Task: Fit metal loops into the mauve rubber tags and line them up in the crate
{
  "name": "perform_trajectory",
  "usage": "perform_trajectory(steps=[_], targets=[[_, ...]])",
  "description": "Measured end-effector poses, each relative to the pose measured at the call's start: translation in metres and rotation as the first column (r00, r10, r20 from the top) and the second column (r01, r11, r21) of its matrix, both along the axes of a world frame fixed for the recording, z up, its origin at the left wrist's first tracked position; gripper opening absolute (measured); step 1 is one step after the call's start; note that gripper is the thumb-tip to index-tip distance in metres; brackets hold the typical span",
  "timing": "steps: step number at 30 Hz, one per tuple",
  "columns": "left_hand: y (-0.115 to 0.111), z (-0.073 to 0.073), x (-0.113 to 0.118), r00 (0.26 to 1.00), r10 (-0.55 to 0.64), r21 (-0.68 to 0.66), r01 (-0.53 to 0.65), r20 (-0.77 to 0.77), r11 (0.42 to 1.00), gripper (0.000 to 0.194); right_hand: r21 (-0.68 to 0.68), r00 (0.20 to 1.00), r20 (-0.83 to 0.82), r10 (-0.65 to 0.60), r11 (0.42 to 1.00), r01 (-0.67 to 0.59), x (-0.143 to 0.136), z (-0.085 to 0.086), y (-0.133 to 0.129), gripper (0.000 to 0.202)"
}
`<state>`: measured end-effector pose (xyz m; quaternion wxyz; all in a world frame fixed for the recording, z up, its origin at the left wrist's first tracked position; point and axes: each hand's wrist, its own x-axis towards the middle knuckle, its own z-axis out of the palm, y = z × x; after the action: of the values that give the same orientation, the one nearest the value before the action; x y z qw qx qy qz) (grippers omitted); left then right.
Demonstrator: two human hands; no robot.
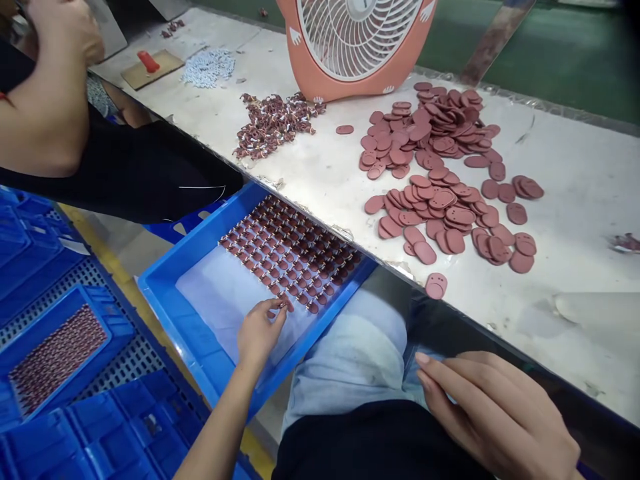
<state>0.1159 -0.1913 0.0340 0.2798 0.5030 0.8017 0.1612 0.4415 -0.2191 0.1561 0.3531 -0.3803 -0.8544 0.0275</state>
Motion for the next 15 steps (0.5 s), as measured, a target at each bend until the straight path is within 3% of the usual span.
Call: perform_trajectory(steps=[6,15], targets=[[0.006,-0.011,0.006,0.984,-0.116,-0.138,0.098,-0.133,0.986,0.022,-0.018,1.0,-0.013,-0.019,1.0,0.019,0.002,-0.004,-0.003,0.023],[0.01,-0.014,0.011,0.973,-0.166,-0.215,0.13,-0.159,0.968,0.03,-0.017,0.999,-0.016,-0.039,0.999,0.038,0.004,-0.005,0.0,0.025]])
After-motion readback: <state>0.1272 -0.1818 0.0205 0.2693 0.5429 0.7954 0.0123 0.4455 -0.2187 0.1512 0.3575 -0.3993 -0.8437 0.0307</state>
